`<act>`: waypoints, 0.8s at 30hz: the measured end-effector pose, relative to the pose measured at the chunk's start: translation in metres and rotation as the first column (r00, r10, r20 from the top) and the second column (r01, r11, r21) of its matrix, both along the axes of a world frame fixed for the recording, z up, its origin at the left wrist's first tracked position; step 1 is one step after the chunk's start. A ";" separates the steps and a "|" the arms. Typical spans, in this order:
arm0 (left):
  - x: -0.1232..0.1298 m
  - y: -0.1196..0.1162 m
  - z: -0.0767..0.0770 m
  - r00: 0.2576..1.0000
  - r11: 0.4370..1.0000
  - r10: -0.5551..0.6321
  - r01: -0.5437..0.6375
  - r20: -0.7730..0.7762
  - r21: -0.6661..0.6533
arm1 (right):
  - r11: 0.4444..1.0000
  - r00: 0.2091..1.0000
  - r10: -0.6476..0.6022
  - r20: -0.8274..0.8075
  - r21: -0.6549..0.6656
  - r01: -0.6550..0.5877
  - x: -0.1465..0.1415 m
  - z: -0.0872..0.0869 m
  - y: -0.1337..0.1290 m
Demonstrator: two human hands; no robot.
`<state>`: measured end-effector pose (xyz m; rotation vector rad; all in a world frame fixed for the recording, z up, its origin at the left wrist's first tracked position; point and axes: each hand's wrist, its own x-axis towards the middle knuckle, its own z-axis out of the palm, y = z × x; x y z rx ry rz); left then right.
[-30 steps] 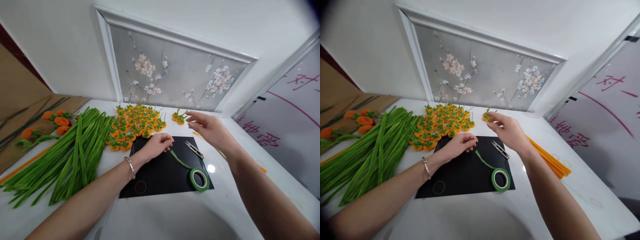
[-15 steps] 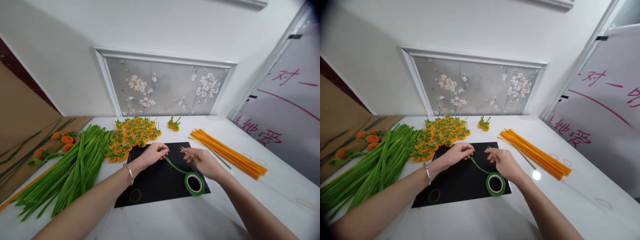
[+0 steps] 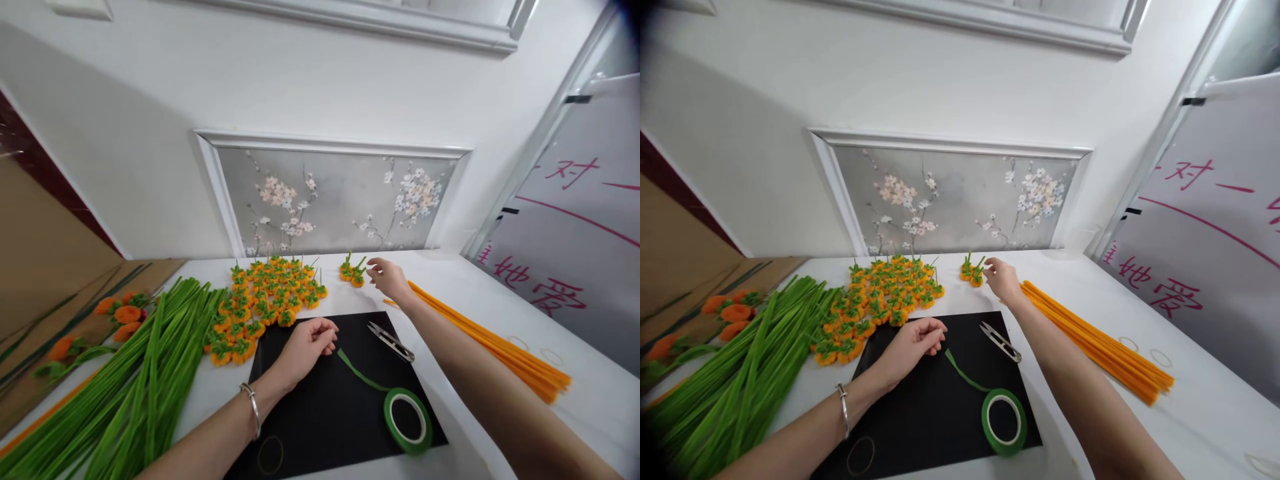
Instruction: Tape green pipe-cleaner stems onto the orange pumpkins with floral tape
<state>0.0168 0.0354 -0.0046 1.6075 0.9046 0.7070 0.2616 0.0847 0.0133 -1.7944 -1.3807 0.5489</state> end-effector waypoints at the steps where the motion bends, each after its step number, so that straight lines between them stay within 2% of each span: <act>1: 0.000 0.000 -0.001 1.000 1.000 -0.001 0.001 0.012 -0.001 | 1.000 1.000 -0.010 -0.011 -0.009 0.010 0.000 -0.002 0.006; 5: -0.002 -0.002 -0.001 0.999 1.000 0.010 -0.010 0.049 0.010 | 0.999 0.999 -0.020 -0.051 -0.039 0.018 -0.003 -0.008 0.020; 9: -0.003 -0.004 -0.002 0.996 1.000 0.015 -0.014 0.084 -0.008 | 1.000 0.995 0.001 -0.102 -0.026 -0.004 -0.007 -0.007 0.016; 12: -0.002 -0.005 -0.004 0.986 0.995 0.070 -0.058 0.154 -0.082 | 1.000 0.985 0.026 -0.169 0.022 -0.022 -0.015 -0.004 -0.003; 16: -0.001 -0.005 -0.004 0.940 0.973 0.155 -0.093 0.304 -0.210 | 0.992 0.938 0.121 -0.325 0.072 -0.103 -0.038 -0.003 -0.046; 20: -0.003 -0.005 -0.001 0.934 0.967 0.091 0.001 0.346 -0.256 | 0.979 0.868 0.202 -0.453 0.106 -0.172 -0.063 -0.002 -0.085; 24: -0.004 -0.005 0.000 0.942 0.969 0.026 0.059 0.335 -0.241 | 0.974 0.809 0.228 -0.541 0.119 -0.194 -0.075 -0.003 -0.102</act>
